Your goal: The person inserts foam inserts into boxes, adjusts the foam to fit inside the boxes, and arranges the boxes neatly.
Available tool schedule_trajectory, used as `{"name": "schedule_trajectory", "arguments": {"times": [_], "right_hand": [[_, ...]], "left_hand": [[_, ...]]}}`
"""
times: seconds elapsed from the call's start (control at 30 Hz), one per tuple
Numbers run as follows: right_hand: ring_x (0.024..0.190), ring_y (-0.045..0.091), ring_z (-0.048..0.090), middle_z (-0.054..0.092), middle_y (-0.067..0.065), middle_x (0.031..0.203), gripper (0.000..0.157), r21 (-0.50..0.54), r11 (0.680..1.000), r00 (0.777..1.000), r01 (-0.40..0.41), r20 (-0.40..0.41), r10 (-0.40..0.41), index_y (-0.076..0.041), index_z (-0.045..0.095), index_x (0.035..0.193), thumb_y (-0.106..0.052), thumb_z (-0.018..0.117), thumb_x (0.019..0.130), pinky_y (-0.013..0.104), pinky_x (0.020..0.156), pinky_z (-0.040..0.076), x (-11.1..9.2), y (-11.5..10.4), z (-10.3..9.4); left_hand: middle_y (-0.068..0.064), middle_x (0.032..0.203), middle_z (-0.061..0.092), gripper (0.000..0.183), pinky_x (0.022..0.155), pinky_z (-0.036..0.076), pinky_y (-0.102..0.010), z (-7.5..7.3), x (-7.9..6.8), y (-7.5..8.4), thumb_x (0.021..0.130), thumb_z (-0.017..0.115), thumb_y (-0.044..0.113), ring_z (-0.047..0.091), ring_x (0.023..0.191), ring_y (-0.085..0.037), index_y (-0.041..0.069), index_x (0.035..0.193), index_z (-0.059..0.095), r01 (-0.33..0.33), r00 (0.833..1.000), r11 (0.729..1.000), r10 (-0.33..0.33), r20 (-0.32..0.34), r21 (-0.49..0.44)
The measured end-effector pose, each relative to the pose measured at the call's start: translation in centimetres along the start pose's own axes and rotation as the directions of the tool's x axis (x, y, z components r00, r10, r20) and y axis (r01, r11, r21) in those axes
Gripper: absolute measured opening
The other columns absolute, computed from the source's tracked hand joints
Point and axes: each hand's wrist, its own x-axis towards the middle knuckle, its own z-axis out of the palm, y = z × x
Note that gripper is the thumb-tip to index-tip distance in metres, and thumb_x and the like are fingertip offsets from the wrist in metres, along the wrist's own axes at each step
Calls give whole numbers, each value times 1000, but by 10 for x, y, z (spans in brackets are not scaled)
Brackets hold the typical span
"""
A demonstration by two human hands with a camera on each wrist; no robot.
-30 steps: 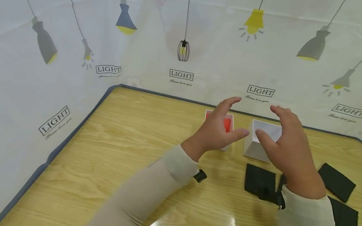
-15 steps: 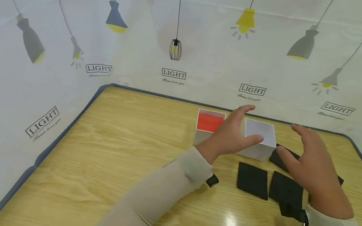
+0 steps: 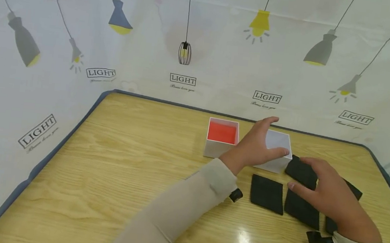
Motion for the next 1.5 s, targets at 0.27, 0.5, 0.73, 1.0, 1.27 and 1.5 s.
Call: {"name": "schedule_trajectory", "arguments": {"times": [0.27, 0.5, 0.73, 1.0, 1.27, 1.5], "right_hand": [[136, 59, 44, 39, 37, 154, 97, -22, 1000, 989, 0, 149, 3, 2, 45, 154, -58, 82, 87, 76, 98, 43, -3, 2, 1], [135, 57, 46, 42, 34, 153, 105, -27, 1000, 983, 11, 185, -6, 3, 48, 152, -64, 84, 80, 74, 99, 45, -2, -4, 5], [135, 58, 46, 42, 35, 152, 111, -56, 998, 977, 5, 215, 7, 4, 47, 152, -67, 86, 76, 74, 98, 45, 0, -4, 11], [133, 58, 47, 45, 34, 150, 112, -72, 997, 975, 11, 224, 6, 3, 49, 151, -68, 87, 73, 73, 98, 46, 2, -2, 17], [131, 56, 51, 50, 32, 146, 114, -95, 995, 973, 8, 230, 14, 3, 50, 151, -65, 91, 69, 71, 98, 47, 5, -4, 23], [130, 57, 51, 51, 31, 145, 115, -121, 993, 963, -1, 267, 33, 3, 50, 151, -65, 92, 68, 72, 99, 46, 6, -5, 27]], "left_hand": [[7, 174, 21, 93, 120, 41, -40, 13, 8, 4, 93, 77, 52, 32, 157, -15, 31, 167, 25, 37, 999, 996, -38, 16, 79], [3, 177, 11, 96, 119, 43, -43, 20, 13, -5, 92, 77, 53, 25, 161, -19, 32, 168, 22, 69, 998, 990, -70, 6, 126], [2, 178, -1, 101, 119, 44, -45, 26, 16, -14, 90, 79, 54, 14, 164, -21, 32, 169, 18, 86, 996, 982, -79, -51, 168], [4, 178, 0, 104, 118, 44, -47, 29, 18, -27, 90, 80, 49, 29, 159, -23, 33, 169, 14, 130, 990, 990, -126, -66, 60], [0, 172, 24, 107, 113, 48, -42, 30, 20, -35, 90, 83, 38, 50, 132, -20, 29, 169, 12, 160, 985, 986, -162, -60, -36], [-4, 158, 42, 103, 109, 50, -38, 31, 21, -39, 90, 84, 37, 52, 121, -17, 22, 168, 18, 177, 982, 982, -180, -53, -62]]}}
